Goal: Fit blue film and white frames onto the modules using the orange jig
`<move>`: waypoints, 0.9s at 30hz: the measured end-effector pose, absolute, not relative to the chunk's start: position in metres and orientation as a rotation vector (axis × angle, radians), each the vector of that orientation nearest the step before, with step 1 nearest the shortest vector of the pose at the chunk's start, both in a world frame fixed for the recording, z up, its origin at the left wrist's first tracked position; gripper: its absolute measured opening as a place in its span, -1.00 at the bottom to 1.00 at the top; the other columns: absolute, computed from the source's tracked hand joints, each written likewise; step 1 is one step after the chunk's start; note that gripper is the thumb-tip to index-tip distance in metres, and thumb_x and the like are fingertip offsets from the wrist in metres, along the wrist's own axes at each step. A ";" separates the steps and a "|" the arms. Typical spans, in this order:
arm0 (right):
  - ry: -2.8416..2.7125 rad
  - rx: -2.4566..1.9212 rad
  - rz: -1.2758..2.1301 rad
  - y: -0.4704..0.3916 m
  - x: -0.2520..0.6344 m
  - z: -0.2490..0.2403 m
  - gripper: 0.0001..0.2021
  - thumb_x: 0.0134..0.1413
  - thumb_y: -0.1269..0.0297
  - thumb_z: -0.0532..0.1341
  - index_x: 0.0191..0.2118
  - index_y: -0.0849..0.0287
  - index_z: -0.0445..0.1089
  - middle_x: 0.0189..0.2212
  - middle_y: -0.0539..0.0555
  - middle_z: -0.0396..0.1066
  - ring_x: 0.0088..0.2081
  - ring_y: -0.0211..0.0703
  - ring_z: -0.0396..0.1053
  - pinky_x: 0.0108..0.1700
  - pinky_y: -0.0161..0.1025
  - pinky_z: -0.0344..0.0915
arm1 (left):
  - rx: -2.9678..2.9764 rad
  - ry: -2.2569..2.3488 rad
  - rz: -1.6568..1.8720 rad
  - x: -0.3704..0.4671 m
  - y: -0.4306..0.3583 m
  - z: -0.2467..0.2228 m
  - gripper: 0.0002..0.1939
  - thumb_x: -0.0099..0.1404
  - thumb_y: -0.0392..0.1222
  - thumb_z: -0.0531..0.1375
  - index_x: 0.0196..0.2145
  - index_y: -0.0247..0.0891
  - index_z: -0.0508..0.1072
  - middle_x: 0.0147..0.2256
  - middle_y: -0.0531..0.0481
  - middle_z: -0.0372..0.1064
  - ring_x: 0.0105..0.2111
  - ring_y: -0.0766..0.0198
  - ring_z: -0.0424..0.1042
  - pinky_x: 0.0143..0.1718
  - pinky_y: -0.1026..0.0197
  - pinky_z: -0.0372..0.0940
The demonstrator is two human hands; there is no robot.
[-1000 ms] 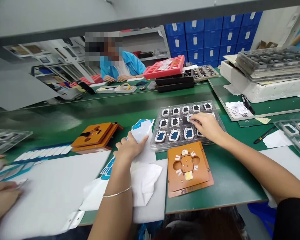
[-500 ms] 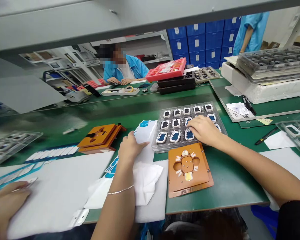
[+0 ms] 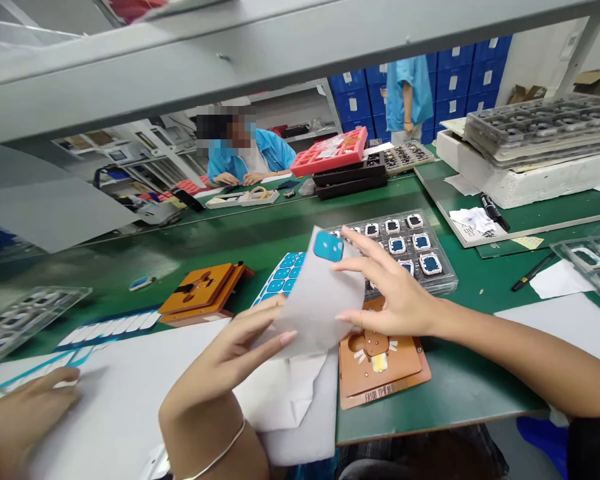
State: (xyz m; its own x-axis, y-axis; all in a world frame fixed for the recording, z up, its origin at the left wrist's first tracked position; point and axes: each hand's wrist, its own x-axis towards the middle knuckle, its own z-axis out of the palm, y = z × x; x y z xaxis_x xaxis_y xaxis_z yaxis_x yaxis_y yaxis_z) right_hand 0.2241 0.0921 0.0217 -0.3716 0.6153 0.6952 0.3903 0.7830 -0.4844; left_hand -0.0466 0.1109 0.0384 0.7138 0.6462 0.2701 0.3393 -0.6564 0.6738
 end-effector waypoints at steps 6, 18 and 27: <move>-1.916 -0.677 0.496 0.082 0.214 0.019 -0.64 0.07 0.32 0.34 -0.02 0.06 0.28 0.17 0.20 0.28 0.20 -0.01 0.26 0.16 0.08 0.28 | 2.325 0.531 0.674 -0.034 0.101 0.040 -0.44 0.31 0.11 0.19 0.19 -0.16 0.33 -0.16 -0.14 0.47 -0.17 0.14 0.44 -0.07 0.13 0.37; -2.007 -0.533 0.409 0.055 0.217 0.043 -0.66 0.08 0.27 0.37 -0.03 0.15 0.38 -0.08 0.13 0.53 0.03 -0.07 0.42 0.15 -0.04 0.29 | 2.415 0.434 0.890 -0.010 0.071 0.054 -0.72 0.43 -0.33 0.03 0.01 -0.15 0.41 -0.20 -0.08 0.48 -0.22 0.25 0.45 -0.16 0.27 0.33; -1.958 -0.347 0.797 0.044 0.222 0.059 -0.84 0.15 0.48 0.28 -0.15 0.19 0.50 -0.20 0.17 0.58 -0.05 -0.08 0.48 0.04 -0.08 0.39 | 2.386 0.571 0.767 -0.019 0.032 0.059 -0.65 0.48 -0.21 -0.10 0.07 0.03 0.35 -0.35 -0.04 0.38 -0.33 0.19 0.38 -0.32 0.20 0.27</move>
State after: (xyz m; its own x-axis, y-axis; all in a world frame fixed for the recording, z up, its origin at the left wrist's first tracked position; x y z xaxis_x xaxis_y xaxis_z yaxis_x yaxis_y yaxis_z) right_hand 0.2216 0.0437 0.0587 -0.5004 0.5411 0.6759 -0.0845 0.7464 -0.6601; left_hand -0.0194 0.0321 0.0587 0.7452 0.5408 0.3901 0.2180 -0.7504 0.6240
